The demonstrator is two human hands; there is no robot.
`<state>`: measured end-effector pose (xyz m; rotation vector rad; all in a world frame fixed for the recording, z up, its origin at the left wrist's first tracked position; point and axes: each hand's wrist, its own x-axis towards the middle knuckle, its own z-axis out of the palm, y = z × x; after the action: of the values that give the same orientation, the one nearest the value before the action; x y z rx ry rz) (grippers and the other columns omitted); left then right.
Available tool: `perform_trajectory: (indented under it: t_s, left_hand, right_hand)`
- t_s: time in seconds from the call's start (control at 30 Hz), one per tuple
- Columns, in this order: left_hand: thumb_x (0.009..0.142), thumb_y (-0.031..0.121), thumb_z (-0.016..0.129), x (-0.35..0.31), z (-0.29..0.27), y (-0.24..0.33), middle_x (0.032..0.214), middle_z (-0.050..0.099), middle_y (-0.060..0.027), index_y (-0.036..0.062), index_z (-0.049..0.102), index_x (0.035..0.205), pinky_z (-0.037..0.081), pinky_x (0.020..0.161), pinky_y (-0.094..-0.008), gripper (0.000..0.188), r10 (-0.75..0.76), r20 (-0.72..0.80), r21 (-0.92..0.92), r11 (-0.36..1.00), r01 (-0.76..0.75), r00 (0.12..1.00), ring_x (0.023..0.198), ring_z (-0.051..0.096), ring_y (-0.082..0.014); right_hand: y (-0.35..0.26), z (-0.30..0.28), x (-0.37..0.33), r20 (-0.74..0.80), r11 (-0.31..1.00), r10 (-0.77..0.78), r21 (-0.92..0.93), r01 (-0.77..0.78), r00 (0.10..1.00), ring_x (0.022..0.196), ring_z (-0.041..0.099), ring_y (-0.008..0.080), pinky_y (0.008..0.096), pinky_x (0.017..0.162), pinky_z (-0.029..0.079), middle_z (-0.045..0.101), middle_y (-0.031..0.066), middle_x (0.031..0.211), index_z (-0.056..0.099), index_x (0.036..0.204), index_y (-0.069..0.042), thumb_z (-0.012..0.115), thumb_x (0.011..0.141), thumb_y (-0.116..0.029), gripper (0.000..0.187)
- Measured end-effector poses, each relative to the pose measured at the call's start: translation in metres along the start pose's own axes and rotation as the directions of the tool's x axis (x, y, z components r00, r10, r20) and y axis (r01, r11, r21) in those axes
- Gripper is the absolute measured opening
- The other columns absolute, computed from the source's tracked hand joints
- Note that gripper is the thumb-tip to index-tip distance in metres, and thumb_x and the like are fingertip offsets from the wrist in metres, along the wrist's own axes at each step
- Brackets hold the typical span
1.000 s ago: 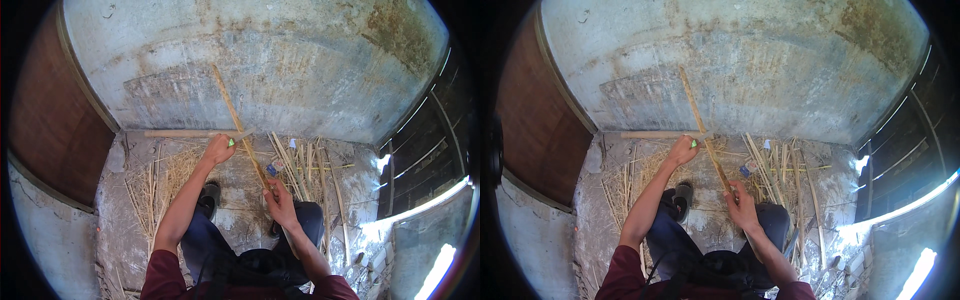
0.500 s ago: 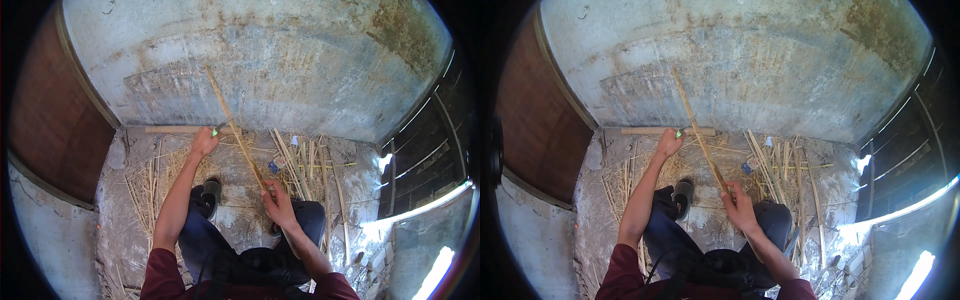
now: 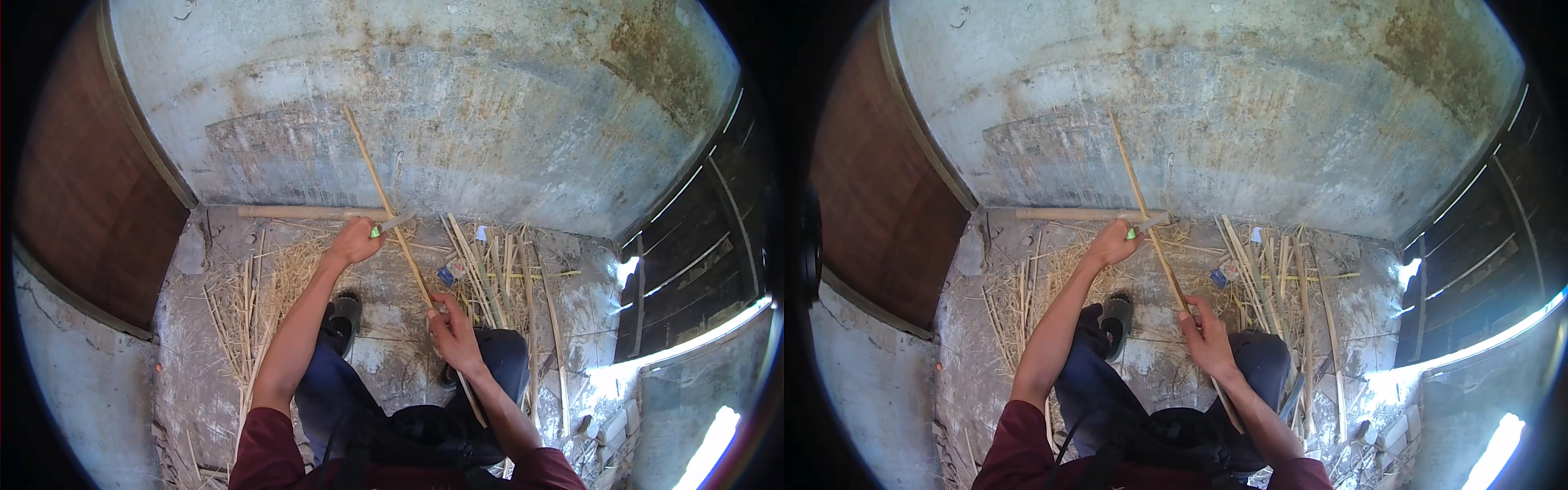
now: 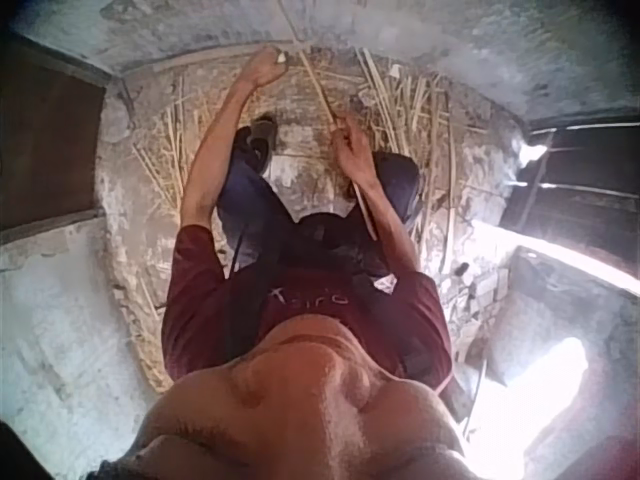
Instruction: The person strips layers from a long bamboo stalk using a knife while sitting on the floor surrounded by wood shavings.
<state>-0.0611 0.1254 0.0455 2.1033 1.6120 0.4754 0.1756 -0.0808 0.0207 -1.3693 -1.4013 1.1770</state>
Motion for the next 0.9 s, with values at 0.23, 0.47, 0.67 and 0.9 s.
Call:
perform_trajectory:
  t_s: [0.23, 0.47, 0.67, 0.9]
  left_hand:
    - [0.091, 0.032, 0.070, 0.007, 0.007, -0.004, 0.093, 0.071, -0.0333, -0.0061, 0.076, 0.090, 0.055, 0.085, -0.0558, 0.038, 0.021, 0.010, 0.024, 0.999, -0.022, 1.000, 0.092, 0.070, -0.0509]
    - [0.091, 0.031, 0.070, 0.016, 0.013, -0.006, 0.091, 0.071, -0.0331, -0.0048, 0.076, 0.090, 0.056, 0.085, -0.0554, 0.037, 0.018, -0.058, 0.018, 1.000, -0.017, 0.998, 0.092, 0.070, -0.0499]
    - [0.092, 0.032, 0.068, 0.026, -0.010, -0.066, 0.088, 0.071, -0.0332, -0.0059, 0.075, 0.088, 0.055, 0.085, -0.0551, 0.039, -0.225, -0.225, -0.176, 0.966, 0.188, 0.948, 0.091, 0.069, -0.0514]
    - [0.094, 0.032, 0.066, 0.024, -0.005, -0.053, 0.086, 0.070, -0.0337, -0.0084, 0.073, 0.088, 0.053, 0.083, -0.0552, 0.041, -0.180, -0.190, -0.212, 0.967, 0.138, 0.965, 0.089, 0.069, -0.0509]
  right_hand:
    - [0.016, 0.001, 0.001, 0.027, 0.999, -0.045, 0.032, 0.044, 0.999, 0.056, 0.039, 0.0044, 0.0256, 0.049, 0.030, 0.045, -0.0057, 0.068, 0.049, 0.136, -0.006, 0.056, 0.111, -0.018, 0.029]
    - [0.021, -0.003, 0.000, 0.029, 0.997, -0.045, 0.060, 0.043, 0.999, 0.055, 0.038, 0.0046, 0.0248, 0.049, 0.030, 0.043, -0.0058, 0.067, 0.048, 0.136, -0.007, 0.054, 0.111, -0.019, 0.028]
    - [0.008, -0.002, -0.020, 0.105, 0.998, 0.058, 0.022, -0.061, 0.993, 0.068, 0.058, 0.0129, 0.0322, 0.062, 0.047, 0.062, 0.0047, 0.076, 0.055, 0.135, -0.006, 0.059, 0.108, -0.023, 0.032]
    - [-0.015, -0.008, -0.014, 0.295, 0.867, 0.233, 0.369, -0.335, 0.927, 0.055, 0.031, 0.0026, 0.0225, 0.048, 0.026, 0.038, -0.0063, 0.074, 0.050, 0.140, -0.013, 0.048, 0.114, -0.023, 0.028]
